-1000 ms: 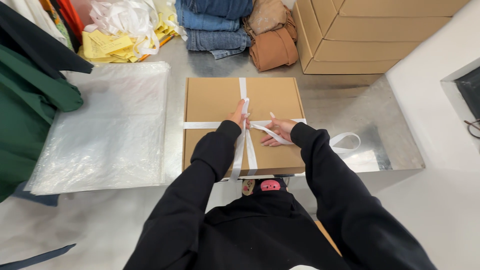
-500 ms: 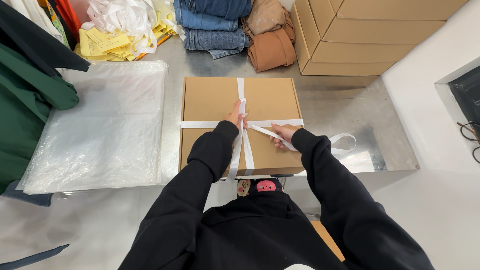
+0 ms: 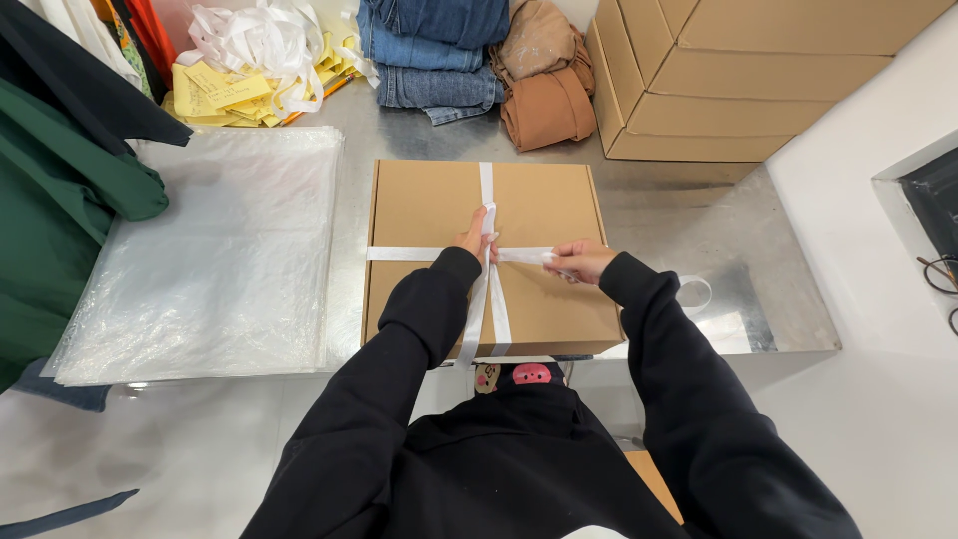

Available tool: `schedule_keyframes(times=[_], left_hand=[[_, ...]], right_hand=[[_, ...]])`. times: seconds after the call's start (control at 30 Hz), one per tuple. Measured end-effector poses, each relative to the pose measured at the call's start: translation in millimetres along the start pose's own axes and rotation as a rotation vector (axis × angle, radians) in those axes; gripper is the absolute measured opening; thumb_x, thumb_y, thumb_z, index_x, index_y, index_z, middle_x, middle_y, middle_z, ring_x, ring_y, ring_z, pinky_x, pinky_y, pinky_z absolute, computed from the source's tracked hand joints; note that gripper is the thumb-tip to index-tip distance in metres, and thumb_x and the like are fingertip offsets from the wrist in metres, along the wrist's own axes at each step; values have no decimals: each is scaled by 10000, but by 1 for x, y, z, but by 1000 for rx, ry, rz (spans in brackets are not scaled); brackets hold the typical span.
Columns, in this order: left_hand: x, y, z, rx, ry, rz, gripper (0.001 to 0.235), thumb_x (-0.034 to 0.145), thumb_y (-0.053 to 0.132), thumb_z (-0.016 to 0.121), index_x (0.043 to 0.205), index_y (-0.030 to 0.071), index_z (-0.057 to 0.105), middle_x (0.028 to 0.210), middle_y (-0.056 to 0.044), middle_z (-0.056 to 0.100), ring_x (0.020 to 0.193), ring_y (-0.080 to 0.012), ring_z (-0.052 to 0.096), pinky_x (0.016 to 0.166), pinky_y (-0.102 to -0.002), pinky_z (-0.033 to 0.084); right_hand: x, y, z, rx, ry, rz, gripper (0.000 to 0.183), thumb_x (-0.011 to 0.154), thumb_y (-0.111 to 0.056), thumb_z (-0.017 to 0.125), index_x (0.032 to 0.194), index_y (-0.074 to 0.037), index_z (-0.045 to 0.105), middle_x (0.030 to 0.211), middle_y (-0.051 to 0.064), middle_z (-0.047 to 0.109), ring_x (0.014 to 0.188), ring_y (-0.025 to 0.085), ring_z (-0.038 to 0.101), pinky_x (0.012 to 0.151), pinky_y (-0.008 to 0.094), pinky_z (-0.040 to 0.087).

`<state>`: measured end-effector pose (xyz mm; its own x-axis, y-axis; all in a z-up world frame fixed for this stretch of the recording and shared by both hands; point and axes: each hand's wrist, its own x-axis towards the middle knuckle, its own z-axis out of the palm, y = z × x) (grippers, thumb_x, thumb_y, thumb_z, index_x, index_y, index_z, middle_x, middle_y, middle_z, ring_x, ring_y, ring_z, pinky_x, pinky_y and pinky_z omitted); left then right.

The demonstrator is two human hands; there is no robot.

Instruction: The person ties a white ribbon around a cardboard box, creating a bow on top. They then pick up a yellow sticky note and a pencil, writing on the note while holding it over the box.

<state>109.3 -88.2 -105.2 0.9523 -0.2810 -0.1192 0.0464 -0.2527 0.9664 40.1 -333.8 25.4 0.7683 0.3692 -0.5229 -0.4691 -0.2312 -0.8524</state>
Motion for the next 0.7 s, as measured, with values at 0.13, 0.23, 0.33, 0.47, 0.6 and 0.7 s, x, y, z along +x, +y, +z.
schedule_keyframes(times=[0.13,0.23,0.33,0.47,0.6,0.7], left_hand=[[-27,56,-7,-265,102,-277,661,1018,596,411,742,98,746,547,-135,685,592,-226,729,733,-270,563],[-20,51,-4,-286,114,-326,778,967,709,414,662,68,731,543,-140,687,582,-224,729,734,-278,566],[-13,43,-2,-447,162,-378,877,849,851,455,679,25,695,578,-158,687,526,-236,716,629,-310,587],[-23,52,-1,-507,222,-364,859,850,820,500,682,-3,678,563,-175,664,496,-260,700,579,-338,581],[-18,41,4,-564,266,-369,785,869,784,509,693,29,629,538,-158,611,474,-270,668,537,-365,569],[-36,63,-8,-290,175,-348,842,896,833,310,749,98,693,558,-93,687,675,-236,730,775,-290,537]], right_hand=[[-26,-23,17,-55,-69,-63,167,915,-179,744,844,-31,712,733,36,634,636,86,575,536,192,428],[-9,-13,22,-41,52,-324,252,973,-286,689,923,-49,759,1186,23,652,1020,122,575,826,214,456],[-11,-31,50,-15,73,-534,293,1007,-280,628,931,-36,772,1485,76,509,1300,205,520,1024,265,435],[17,-28,69,347,184,-535,268,1030,-274,636,986,-19,707,978,112,716,1013,186,722,1039,371,521],[73,6,49,489,322,-560,272,1040,-311,626,1052,-49,696,802,131,707,786,217,768,843,342,635],[103,25,43,471,310,-534,335,1058,-293,592,1219,-10,675,819,115,684,673,160,717,692,317,653]])
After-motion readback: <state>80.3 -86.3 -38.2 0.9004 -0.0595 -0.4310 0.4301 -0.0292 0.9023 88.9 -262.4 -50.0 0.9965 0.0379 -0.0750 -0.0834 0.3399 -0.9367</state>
